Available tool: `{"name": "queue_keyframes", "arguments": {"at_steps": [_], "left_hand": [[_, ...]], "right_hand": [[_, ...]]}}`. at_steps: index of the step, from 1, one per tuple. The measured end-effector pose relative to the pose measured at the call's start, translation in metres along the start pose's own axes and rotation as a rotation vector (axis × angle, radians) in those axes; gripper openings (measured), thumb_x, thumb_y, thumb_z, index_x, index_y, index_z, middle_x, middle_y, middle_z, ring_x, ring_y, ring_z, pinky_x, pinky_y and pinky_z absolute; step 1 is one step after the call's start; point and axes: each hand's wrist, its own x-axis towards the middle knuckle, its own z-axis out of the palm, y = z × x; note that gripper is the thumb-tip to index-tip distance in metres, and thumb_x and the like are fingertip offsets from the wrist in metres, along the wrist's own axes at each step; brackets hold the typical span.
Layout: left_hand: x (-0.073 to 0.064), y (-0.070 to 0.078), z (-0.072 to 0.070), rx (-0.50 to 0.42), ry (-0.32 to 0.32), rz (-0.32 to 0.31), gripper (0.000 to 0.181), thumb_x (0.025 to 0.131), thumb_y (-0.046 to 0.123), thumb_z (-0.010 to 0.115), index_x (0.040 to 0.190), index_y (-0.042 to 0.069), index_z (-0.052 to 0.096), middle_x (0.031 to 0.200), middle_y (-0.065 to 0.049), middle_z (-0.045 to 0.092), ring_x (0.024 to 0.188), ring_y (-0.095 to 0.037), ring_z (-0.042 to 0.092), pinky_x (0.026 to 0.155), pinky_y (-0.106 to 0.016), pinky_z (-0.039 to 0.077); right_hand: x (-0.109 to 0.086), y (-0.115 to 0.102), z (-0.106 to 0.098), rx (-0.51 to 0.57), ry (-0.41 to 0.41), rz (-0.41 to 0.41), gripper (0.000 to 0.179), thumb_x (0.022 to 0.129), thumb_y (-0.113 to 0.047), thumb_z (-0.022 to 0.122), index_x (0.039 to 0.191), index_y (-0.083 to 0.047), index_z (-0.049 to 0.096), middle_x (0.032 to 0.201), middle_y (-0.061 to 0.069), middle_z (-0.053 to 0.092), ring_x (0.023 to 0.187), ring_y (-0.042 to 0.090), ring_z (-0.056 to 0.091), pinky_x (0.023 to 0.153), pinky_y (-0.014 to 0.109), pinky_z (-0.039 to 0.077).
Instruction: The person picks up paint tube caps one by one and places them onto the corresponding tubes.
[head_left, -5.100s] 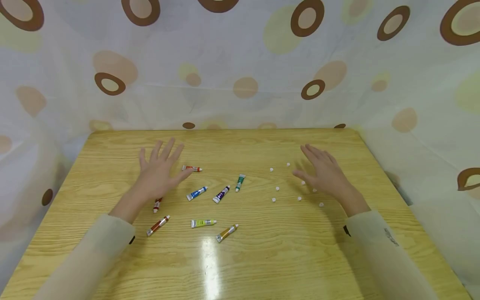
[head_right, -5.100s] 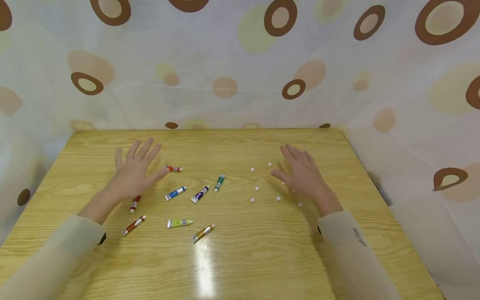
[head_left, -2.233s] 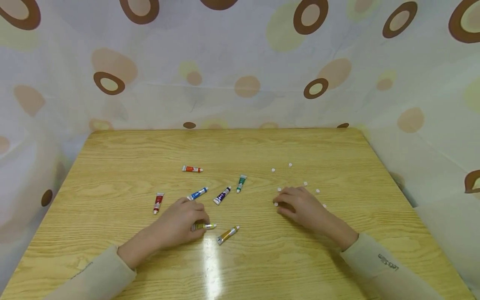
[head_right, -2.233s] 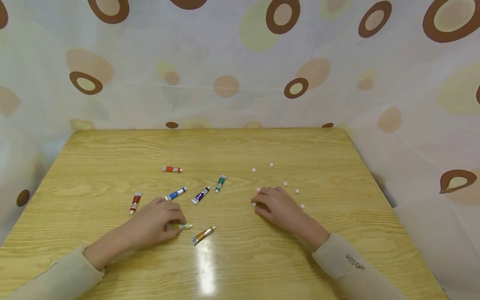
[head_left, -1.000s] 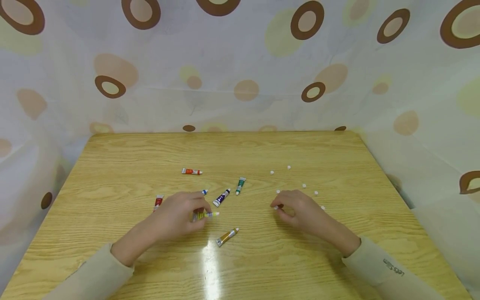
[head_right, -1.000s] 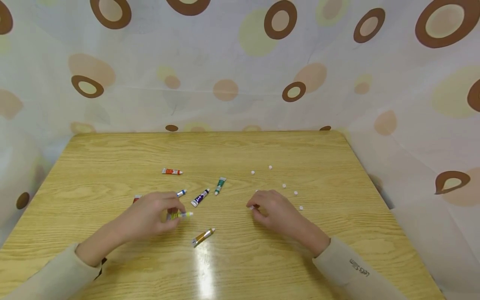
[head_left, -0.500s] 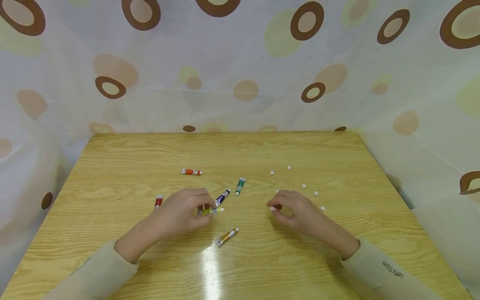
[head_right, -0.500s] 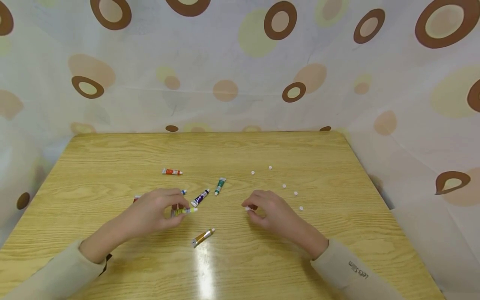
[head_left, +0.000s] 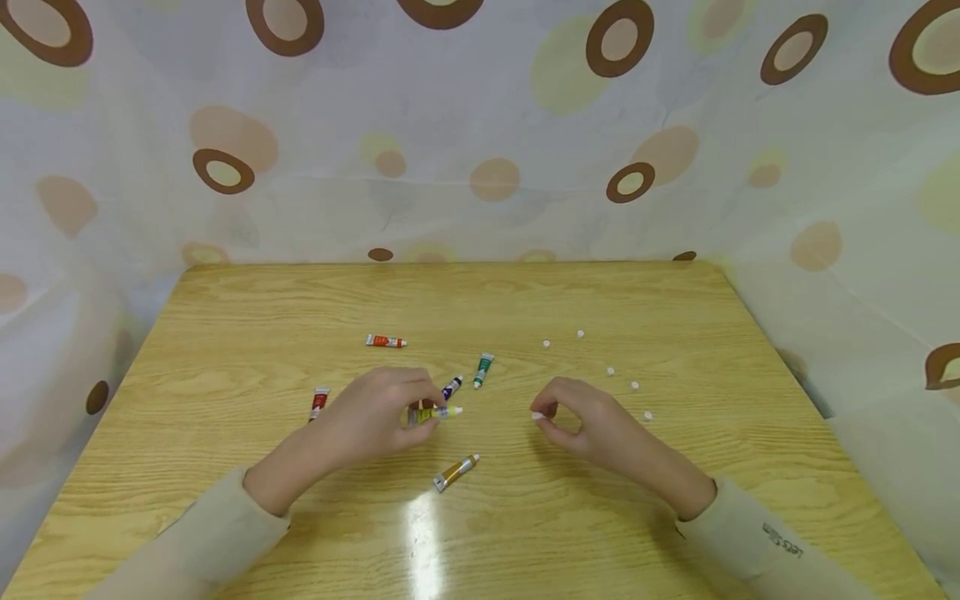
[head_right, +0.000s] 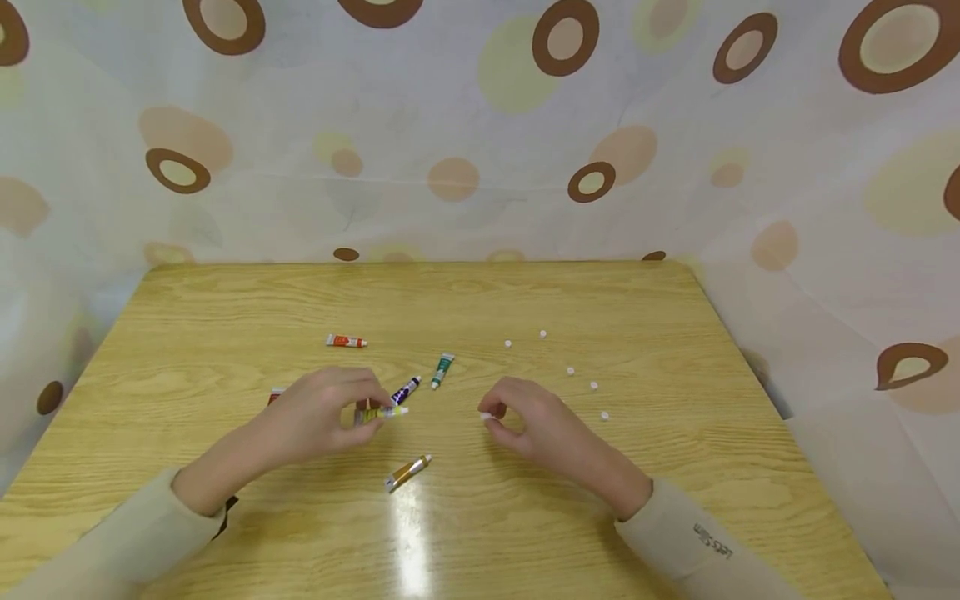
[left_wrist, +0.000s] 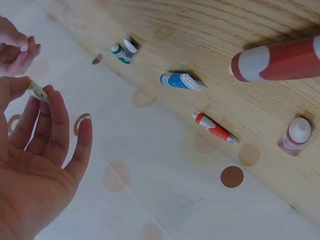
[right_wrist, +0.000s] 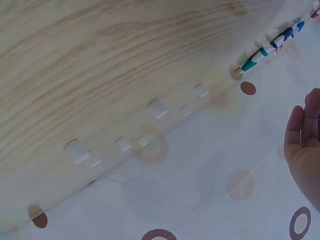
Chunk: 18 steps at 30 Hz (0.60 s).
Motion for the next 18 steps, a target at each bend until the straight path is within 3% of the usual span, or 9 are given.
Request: {"name": "queue_keyframes", "arguments": {"at_steps": [5, 12, 18], "left_hand": [[0.004, 0.002, 0.001, -0.001, 0.021, 0.026, 0.014, 0.085, 0.014, 0.080, 0.099, 0.013, 0.077, 0.094, 0.006, 0.073, 0.076, -0.003, 0.063, 0.066, -0.015, 0.051], [0.010, 0.005, 0.003, -0.012, 0.053, 0.080, 0.014, 0.084, 0.012, 0.080, 0.098, 0.014, 0.078, 0.093, 0.006, 0.073, 0.069, -0.004, 0.060, 0.064, -0.015, 0.047], [0.012, 0.010, 0.004, -0.003, 0.066, 0.110, 0.013, 0.084, 0.013, 0.081, 0.096, 0.013, 0.076, 0.088, 0.006, 0.072, 0.072, -0.004, 0.061, 0.068, -0.019, 0.051]], "right_hand": [[0.004, -0.003, 0.001, 0.011, 0.020, -0.033, 0.030, 0.078, 0.007, 0.080, 0.100, -0.009, 0.067, 0.093, -0.001, 0.070, 0.084, 0.009, 0.064, 0.079, 0.014, 0.052], [0.007, -0.009, 0.000, 0.026, 0.041, -0.027, 0.028, 0.079, 0.006, 0.080, 0.100, -0.008, 0.070, 0.095, -0.001, 0.070, 0.086, 0.009, 0.064, 0.080, 0.014, 0.052], [0.010, -0.014, 0.002, 0.064, 0.062, -0.024, 0.026, 0.081, 0.007, 0.079, 0.101, -0.007, 0.072, 0.098, 0.002, 0.071, 0.087, 0.010, 0.066, 0.077, 0.018, 0.057]]}}
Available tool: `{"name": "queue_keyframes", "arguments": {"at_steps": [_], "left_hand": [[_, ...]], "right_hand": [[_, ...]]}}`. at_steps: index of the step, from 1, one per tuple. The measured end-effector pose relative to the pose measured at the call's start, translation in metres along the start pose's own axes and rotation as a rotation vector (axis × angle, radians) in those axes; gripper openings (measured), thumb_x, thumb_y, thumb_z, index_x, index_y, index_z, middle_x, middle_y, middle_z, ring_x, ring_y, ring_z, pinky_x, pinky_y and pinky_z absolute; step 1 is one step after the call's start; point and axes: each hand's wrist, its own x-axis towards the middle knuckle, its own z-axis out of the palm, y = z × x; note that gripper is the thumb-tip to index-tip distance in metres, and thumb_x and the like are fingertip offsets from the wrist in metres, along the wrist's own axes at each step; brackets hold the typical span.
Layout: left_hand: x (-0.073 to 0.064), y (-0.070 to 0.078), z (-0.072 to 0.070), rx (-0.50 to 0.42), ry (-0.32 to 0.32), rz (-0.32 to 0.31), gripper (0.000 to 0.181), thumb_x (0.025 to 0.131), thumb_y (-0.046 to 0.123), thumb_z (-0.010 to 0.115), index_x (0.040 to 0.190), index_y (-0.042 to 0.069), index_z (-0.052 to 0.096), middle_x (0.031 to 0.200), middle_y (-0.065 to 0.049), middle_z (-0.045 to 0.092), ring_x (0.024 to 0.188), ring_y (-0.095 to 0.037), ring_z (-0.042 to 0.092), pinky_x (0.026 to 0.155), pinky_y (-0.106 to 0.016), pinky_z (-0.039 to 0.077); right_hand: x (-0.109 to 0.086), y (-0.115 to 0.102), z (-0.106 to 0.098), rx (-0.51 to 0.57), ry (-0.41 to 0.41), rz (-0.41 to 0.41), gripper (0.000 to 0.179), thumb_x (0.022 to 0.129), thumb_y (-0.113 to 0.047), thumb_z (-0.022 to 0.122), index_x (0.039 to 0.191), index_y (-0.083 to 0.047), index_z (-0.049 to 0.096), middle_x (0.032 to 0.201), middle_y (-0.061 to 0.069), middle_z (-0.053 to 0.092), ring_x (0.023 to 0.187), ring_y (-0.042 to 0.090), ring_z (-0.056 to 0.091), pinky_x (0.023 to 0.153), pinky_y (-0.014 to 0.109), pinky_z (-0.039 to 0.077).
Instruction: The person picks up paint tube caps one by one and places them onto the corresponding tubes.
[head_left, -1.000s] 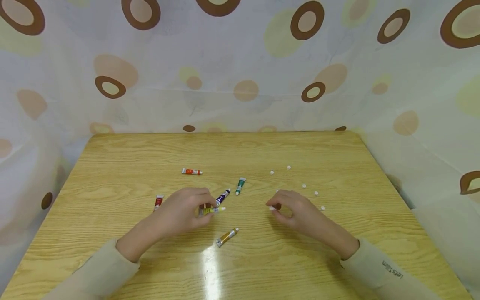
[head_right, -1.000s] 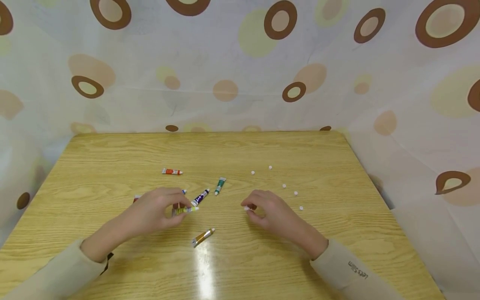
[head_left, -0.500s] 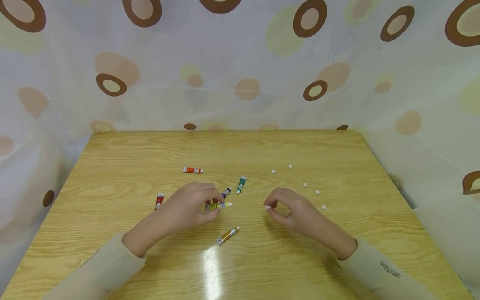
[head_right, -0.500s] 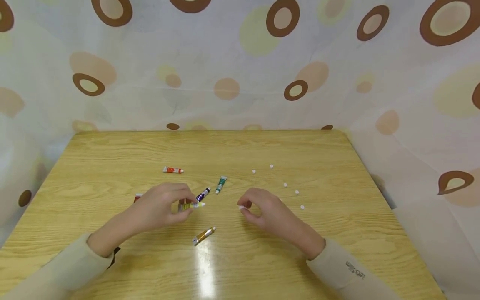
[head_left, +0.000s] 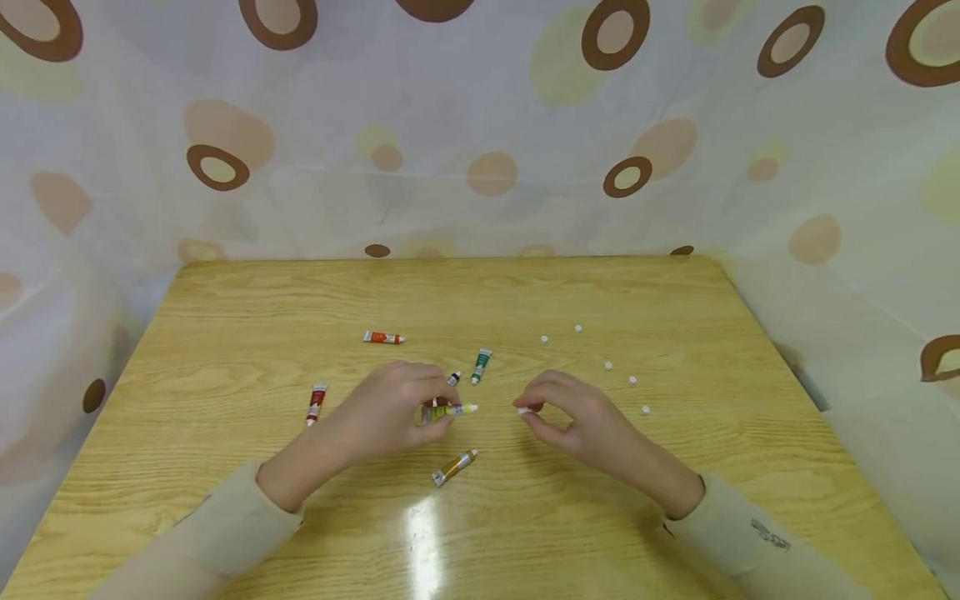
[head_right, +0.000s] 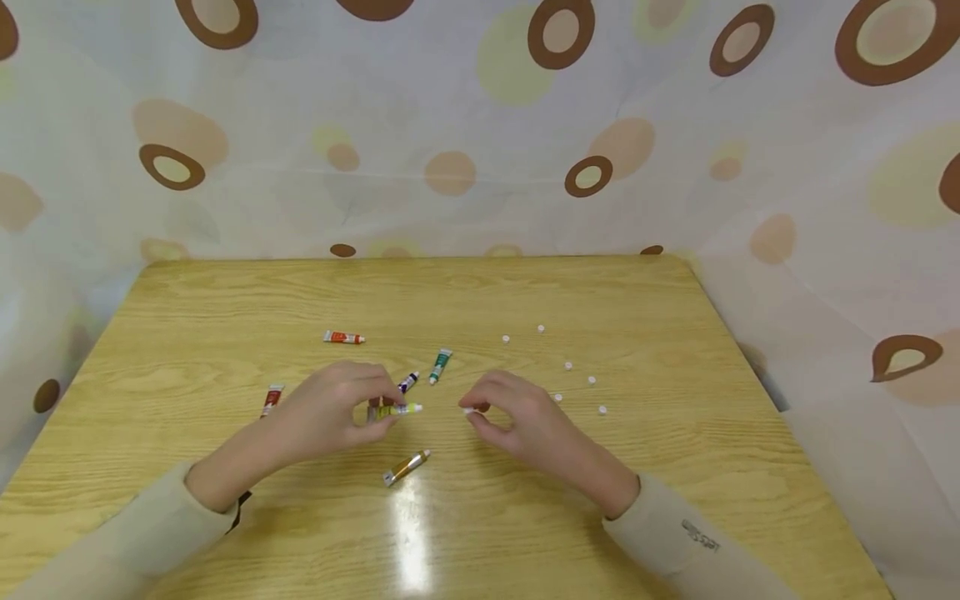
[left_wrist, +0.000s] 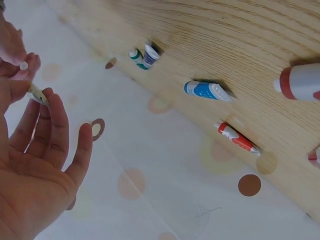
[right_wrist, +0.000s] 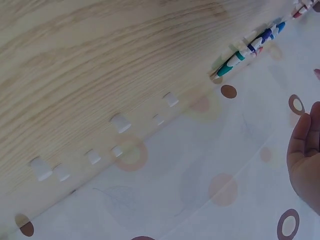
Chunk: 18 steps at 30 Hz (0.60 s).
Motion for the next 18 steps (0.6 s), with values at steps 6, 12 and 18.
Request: {"name": "queue_keyframes", "arguments": {"at_steps": [6, 12, 18], "left_hand": [[0.004, 0.004, 0.000, 0.011, -0.005, 0.005, 0.012, 0.084, 0.015, 0.080, 0.096, 0.014, 0.077, 0.089, 0.007, 0.073, 0.072, -0.003, 0.061, 0.075, -0.026, 0.054], [0.007, 0.007, 0.001, -0.002, -0.006, 0.015, 0.013, 0.084, 0.014, 0.081, 0.097, 0.013, 0.077, 0.089, 0.005, 0.074, 0.069, -0.003, 0.059, 0.070, -0.022, 0.052], [0.009, 0.009, 0.002, -0.015, 0.003, 0.032, 0.014, 0.083, 0.013, 0.081, 0.096, 0.012, 0.077, 0.088, 0.005, 0.072, 0.068, -0.004, 0.059, 0.069, -0.022, 0.051]], "right_hand": [[0.005, -0.004, 0.002, 0.034, 0.026, 0.008, 0.027, 0.080, 0.009, 0.079, 0.101, -0.006, 0.071, 0.097, 0.002, 0.072, 0.086, 0.011, 0.068, 0.078, 0.017, 0.057], [0.009, -0.007, 0.005, 0.072, 0.040, -0.014, 0.028, 0.080, 0.011, 0.078, 0.100, -0.006, 0.069, 0.095, 0.002, 0.072, 0.084, 0.012, 0.068, 0.079, 0.015, 0.057], [0.011, -0.009, 0.008, 0.066, 0.048, -0.026, 0.027, 0.080, 0.010, 0.078, 0.099, -0.006, 0.069, 0.094, 0.002, 0.072, 0.084, 0.012, 0.068, 0.079, 0.015, 0.057]]}}
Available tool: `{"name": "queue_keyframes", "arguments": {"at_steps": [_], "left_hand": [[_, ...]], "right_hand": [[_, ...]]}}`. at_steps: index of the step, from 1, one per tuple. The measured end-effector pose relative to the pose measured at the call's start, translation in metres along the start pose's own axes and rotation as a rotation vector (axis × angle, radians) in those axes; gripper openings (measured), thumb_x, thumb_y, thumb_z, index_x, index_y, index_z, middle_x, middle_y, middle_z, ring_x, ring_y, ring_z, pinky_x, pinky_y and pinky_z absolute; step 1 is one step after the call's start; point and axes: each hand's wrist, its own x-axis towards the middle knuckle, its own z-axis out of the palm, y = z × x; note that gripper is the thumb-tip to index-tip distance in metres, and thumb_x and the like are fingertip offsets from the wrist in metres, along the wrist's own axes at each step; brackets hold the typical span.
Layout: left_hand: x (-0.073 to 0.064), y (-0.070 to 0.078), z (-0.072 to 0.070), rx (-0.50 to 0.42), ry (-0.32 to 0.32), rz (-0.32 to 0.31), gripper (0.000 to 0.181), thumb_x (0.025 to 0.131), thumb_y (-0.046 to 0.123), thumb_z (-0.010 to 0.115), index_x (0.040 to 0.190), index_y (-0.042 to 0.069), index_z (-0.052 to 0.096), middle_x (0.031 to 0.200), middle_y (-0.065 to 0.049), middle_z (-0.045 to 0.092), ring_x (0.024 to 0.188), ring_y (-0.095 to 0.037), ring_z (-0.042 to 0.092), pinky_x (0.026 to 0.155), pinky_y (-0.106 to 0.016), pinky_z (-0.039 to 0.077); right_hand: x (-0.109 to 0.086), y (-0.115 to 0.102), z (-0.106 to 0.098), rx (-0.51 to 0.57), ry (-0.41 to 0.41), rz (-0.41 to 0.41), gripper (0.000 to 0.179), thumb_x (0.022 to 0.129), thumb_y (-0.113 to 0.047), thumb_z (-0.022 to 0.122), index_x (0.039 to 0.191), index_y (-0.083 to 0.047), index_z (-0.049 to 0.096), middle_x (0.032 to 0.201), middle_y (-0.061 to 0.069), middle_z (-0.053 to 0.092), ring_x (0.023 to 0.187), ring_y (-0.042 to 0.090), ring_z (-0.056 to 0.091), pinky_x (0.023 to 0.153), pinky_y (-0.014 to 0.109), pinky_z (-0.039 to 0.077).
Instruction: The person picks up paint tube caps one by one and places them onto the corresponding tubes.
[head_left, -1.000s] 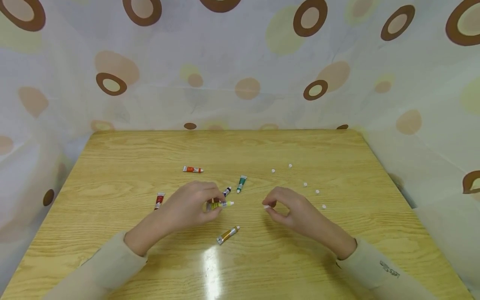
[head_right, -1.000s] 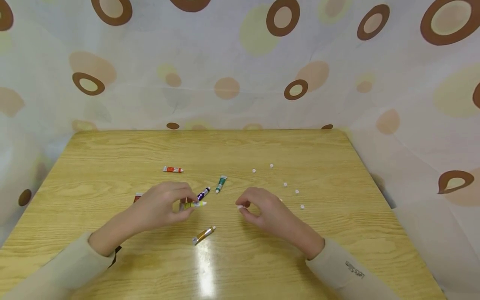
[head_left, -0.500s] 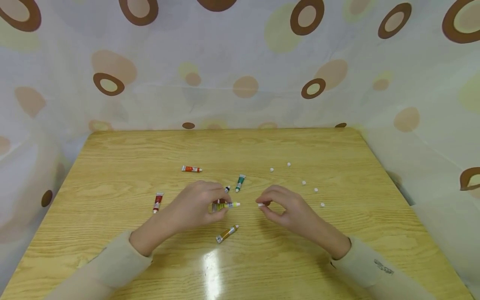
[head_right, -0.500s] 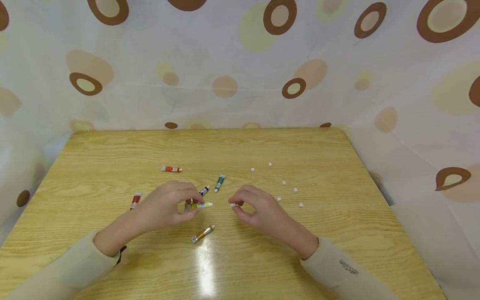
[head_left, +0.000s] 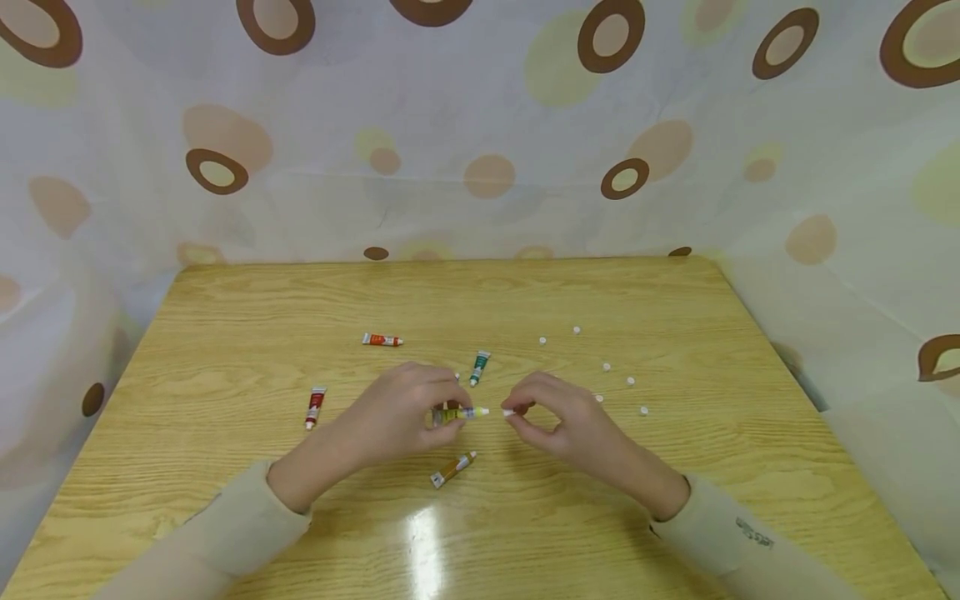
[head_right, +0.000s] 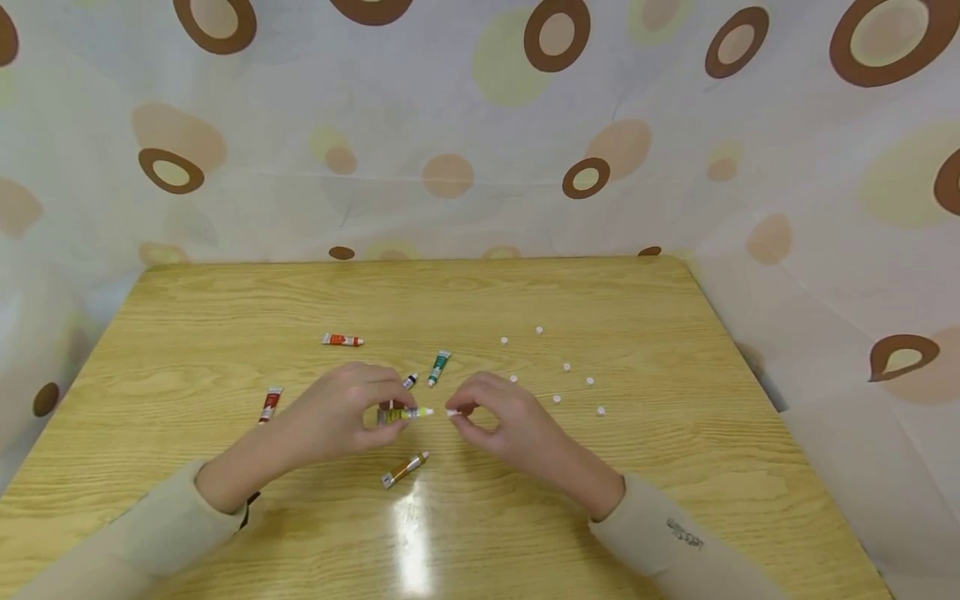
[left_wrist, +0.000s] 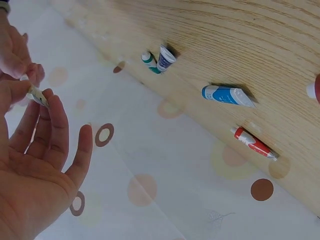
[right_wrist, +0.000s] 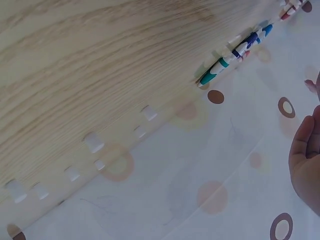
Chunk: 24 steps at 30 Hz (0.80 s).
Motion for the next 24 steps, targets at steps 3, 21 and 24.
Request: {"name": "queue_keyframes", "arguments": {"at_steps": [3, 21, 24], "left_hand": [[0.0007, 0.0009, 0.0004, 0.009, 0.003, 0.006, 0.014, 0.083, 0.014, 0.081, 0.096, 0.012, 0.077, 0.087, 0.005, 0.072, 0.067, -0.005, 0.059, 0.072, -0.025, 0.052], [0.0035, 0.0049, 0.0031, 0.009, -0.004, 0.006, 0.014, 0.084, 0.015, 0.082, 0.098, 0.014, 0.078, 0.093, 0.005, 0.076, 0.069, -0.002, 0.060, 0.082, -0.033, 0.058], [0.0038, 0.0034, 0.0045, 0.013, -0.006, 0.011, 0.014, 0.084, 0.015, 0.081, 0.098, 0.014, 0.078, 0.094, 0.005, 0.076, 0.069, -0.001, 0.060, 0.083, -0.034, 0.058]], "right_hand": [[0.0007, -0.0005, 0.0014, -0.008, 0.006, -0.006, 0.026, 0.080, 0.009, 0.078, 0.099, -0.007, 0.069, 0.093, 0.002, 0.072, 0.084, 0.012, 0.068, 0.078, 0.016, 0.057], [0.0024, -0.0014, 0.0089, 0.013, 0.003, -0.002, 0.026, 0.080, 0.008, 0.079, 0.099, -0.008, 0.069, 0.093, 0.000, 0.070, 0.084, 0.010, 0.066, 0.079, 0.013, 0.055], [0.0030, -0.0013, 0.0090, 0.004, 0.001, -0.008, 0.026, 0.080, 0.008, 0.079, 0.100, -0.007, 0.069, 0.093, 0.000, 0.070, 0.084, 0.010, 0.066, 0.078, 0.015, 0.056]]}}
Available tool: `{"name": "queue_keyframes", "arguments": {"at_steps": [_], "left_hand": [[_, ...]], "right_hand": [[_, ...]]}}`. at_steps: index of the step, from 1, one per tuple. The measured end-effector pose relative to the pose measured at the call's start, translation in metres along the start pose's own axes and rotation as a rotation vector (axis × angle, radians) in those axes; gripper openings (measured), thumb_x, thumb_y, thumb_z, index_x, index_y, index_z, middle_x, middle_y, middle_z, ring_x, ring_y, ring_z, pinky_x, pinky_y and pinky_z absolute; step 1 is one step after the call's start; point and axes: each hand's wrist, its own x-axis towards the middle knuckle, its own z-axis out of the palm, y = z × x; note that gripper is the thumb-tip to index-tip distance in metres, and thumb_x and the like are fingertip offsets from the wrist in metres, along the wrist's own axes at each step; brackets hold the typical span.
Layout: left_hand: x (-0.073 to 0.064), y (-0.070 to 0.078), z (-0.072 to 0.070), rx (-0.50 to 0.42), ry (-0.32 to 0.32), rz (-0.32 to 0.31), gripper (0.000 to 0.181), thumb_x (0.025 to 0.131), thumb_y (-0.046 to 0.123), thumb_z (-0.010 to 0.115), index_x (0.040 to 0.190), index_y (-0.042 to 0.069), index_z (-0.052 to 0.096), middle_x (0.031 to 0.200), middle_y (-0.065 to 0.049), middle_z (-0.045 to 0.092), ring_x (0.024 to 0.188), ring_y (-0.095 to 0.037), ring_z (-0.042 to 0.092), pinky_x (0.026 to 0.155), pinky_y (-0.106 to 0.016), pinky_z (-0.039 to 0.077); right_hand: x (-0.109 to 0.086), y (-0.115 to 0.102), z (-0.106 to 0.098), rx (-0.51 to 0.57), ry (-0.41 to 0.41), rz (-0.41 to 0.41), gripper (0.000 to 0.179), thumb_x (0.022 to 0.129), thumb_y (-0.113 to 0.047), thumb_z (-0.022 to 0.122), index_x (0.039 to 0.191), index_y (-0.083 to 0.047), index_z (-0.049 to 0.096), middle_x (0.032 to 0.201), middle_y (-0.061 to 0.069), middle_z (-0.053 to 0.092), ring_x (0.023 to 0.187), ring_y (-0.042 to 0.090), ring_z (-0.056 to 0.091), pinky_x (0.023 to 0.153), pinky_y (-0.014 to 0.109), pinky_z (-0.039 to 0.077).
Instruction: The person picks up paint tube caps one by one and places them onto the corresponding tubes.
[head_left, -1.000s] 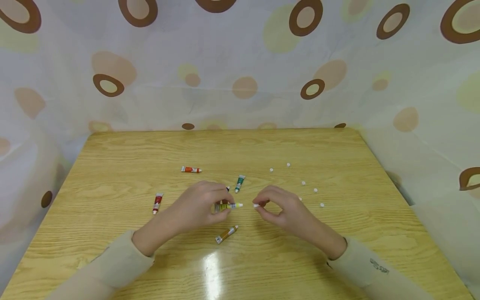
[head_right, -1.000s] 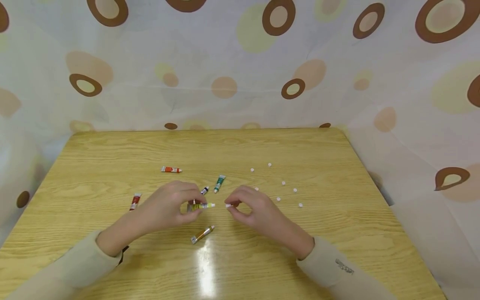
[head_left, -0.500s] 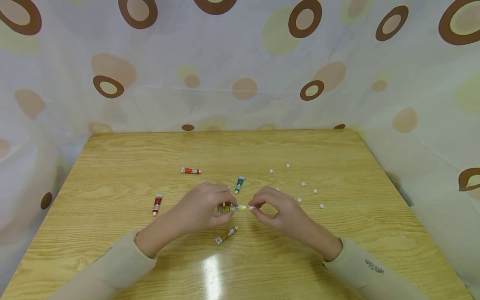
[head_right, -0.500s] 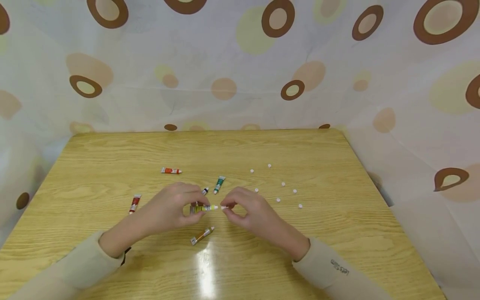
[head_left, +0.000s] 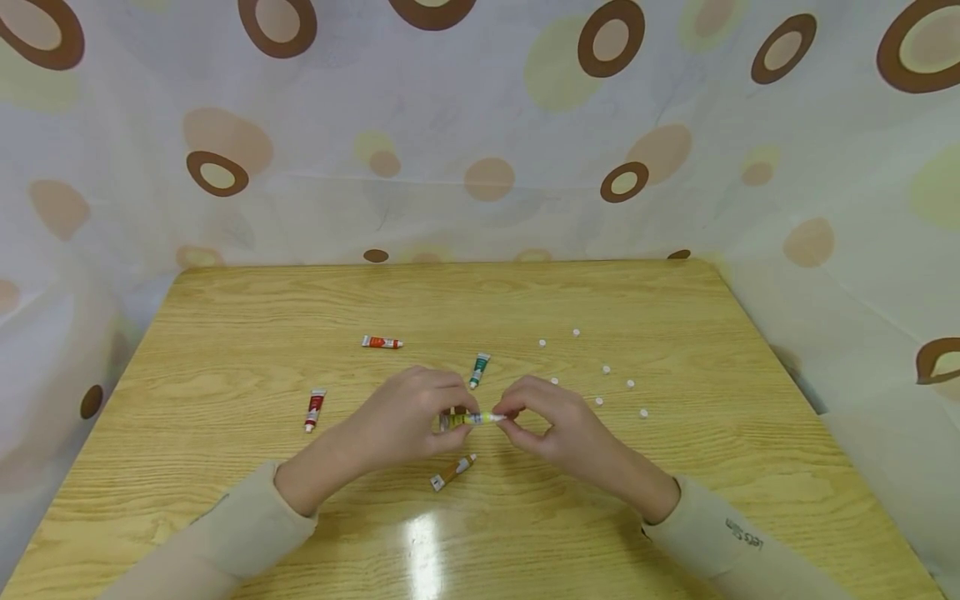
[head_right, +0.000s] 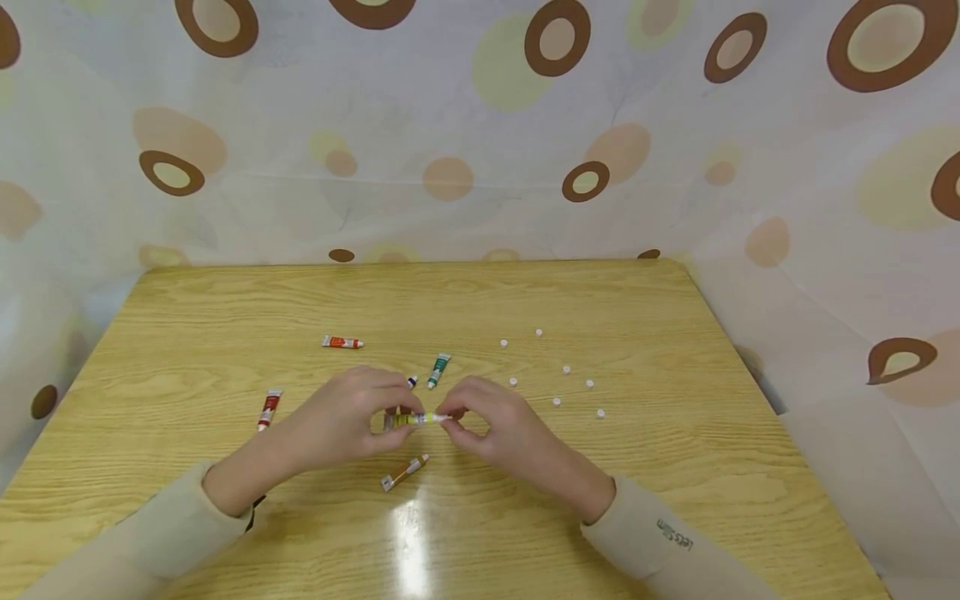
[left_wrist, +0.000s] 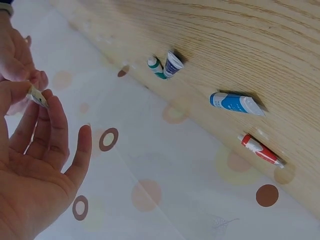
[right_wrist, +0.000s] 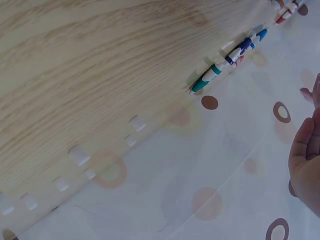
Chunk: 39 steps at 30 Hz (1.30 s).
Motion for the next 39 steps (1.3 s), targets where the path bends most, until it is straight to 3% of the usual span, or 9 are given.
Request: {"name": "queue_keyframes", "arguments": {"at_steps": [11, 19, 28, 35, 39], "left_hand": [[0.003, -0.001, 0.000, 0.012, 0.015, -0.004, 0.013, 0.084, 0.014, 0.081, 0.097, 0.013, 0.079, 0.094, 0.005, 0.075, 0.073, -0.004, 0.062, 0.084, -0.034, 0.058], [0.007, -0.003, -0.001, 0.007, 0.072, 0.018, 0.011, 0.083, 0.011, 0.082, 0.094, 0.011, 0.079, 0.090, 0.005, 0.074, 0.068, -0.006, 0.060, 0.074, -0.026, 0.054], [0.010, -0.006, -0.003, 0.051, 0.112, 0.019, 0.012, 0.082, 0.014, 0.084, 0.094, 0.013, 0.080, 0.092, 0.005, 0.076, 0.070, -0.005, 0.062, 0.083, -0.034, 0.058], [0.010, -0.009, -0.002, 0.054, 0.107, 0.010, 0.010, 0.083, 0.014, 0.084, 0.093, 0.013, 0.080, 0.092, 0.004, 0.075, 0.070, -0.007, 0.064, 0.082, -0.035, 0.058], [0.011, -0.010, 0.000, 0.066, 0.109, 0.016, 0.010, 0.083, 0.015, 0.084, 0.092, 0.014, 0.080, 0.092, 0.005, 0.075, 0.070, -0.006, 0.063, 0.083, -0.036, 0.058]], "right_hand": [[0.003, -0.001, -0.001, -0.036, 0.010, -0.022, 0.026, 0.079, 0.010, 0.079, 0.098, -0.006, 0.071, 0.097, 0.003, 0.068, 0.085, 0.011, 0.065, 0.079, 0.013, 0.055], [0.008, -0.002, -0.004, 0.052, 0.028, 0.062, 0.024, 0.081, 0.010, 0.078, 0.097, -0.006, 0.071, 0.094, 0.004, 0.072, 0.084, 0.013, 0.068, 0.077, 0.018, 0.058], [0.009, 0.003, -0.003, 0.093, 0.057, 0.158, 0.012, 0.090, 0.000, 0.076, 0.098, -0.008, 0.075, 0.094, 0.002, 0.073, 0.085, 0.012, 0.067, 0.077, 0.025, 0.060], [0.009, 0.004, -0.002, 0.084, 0.040, 0.160, 0.018, 0.086, 0.004, 0.077, 0.099, -0.008, 0.073, 0.096, 0.002, 0.073, 0.086, 0.013, 0.068, 0.075, 0.032, 0.062], [0.009, 0.007, -0.002, 0.054, 0.023, 0.144, 0.013, 0.089, 0.001, 0.076, 0.097, -0.009, 0.072, 0.095, 0.002, 0.072, 0.085, 0.013, 0.067, 0.075, 0.029, 0.061]]}}
